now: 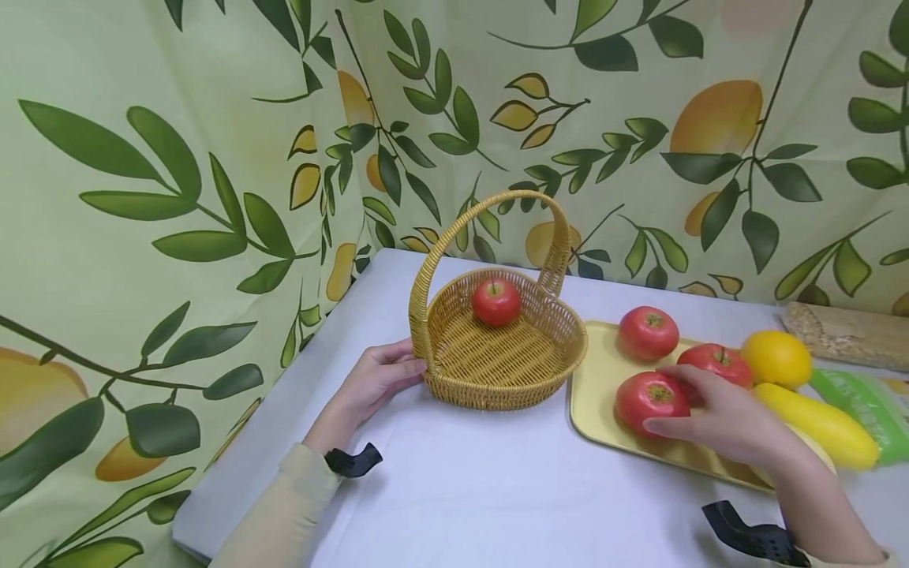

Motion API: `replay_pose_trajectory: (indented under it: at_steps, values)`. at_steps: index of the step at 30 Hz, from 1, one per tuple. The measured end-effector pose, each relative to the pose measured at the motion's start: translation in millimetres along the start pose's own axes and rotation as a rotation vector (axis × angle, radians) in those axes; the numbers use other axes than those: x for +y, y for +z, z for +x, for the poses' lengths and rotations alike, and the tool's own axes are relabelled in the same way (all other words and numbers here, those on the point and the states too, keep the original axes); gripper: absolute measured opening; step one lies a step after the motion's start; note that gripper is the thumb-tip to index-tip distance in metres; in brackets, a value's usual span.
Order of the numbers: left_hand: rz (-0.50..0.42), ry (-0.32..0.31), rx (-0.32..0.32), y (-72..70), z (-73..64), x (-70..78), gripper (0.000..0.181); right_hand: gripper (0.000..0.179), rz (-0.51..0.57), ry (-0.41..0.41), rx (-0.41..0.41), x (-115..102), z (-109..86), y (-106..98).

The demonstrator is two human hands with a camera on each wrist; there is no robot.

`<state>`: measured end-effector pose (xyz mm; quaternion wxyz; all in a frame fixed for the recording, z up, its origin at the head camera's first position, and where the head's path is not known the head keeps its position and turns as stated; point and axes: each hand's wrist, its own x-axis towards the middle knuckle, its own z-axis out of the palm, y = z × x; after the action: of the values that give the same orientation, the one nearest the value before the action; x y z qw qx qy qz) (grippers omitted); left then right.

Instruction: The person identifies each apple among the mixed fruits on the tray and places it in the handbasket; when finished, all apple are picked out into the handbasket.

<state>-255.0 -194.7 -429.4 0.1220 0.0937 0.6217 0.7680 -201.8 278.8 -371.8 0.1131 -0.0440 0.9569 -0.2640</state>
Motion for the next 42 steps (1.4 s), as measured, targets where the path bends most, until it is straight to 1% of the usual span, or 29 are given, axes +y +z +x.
replay_pose_trajectory:
  at_steps: [4,7,11,18,22,28,35,42]
  values:
    - [0.006,0.000,-0.001,-0.6,-0.3,0.9,0.052,0.107,0.075,0.005,-0.016,-2.6,3.3,5.6]
    - [0.006,0.001,-0.003,-0.8,-0.5,0.9,0.052,0.106,0.136,-0.006,-0.023,-3.4,5.5,9.6]
    - [0.003,0.001,-0.005,0.0,-1.1,0.7,0.052,0.103,0.176,-0.009,-0.028,-3.1,7.0,13.4]
    - [0.009,0.001,0.004,0.2,-1.3,-0.2,0.050,0.105,0.203,-0.006,-0.027,-2.3,9.2,18.3]
    - [0.011,0.013,-0.007,-0.2,-0.6,0.3,0.050,0.105,0.214,-0.008,-0.021,-1.6,11.1,20.1]
    - [0.012,0.004,-0.005,-0.5,-1.3,-0.4,0.050,0.103,0.224,-0.008,-0.019,-0.7,12.8,24.0]
    - [0.011,0.013,-0.015,-0.7,-2.6,-1.9,0.052,0.099,0.243,-0.028,0.006,-2.8,13.8,30.8]
    - [0.007,0.007,-0.021,-1.2,0.8,-0.6,0.055,0.097,0.233,-0.041,0.029,-4.8,13.7,33.4]
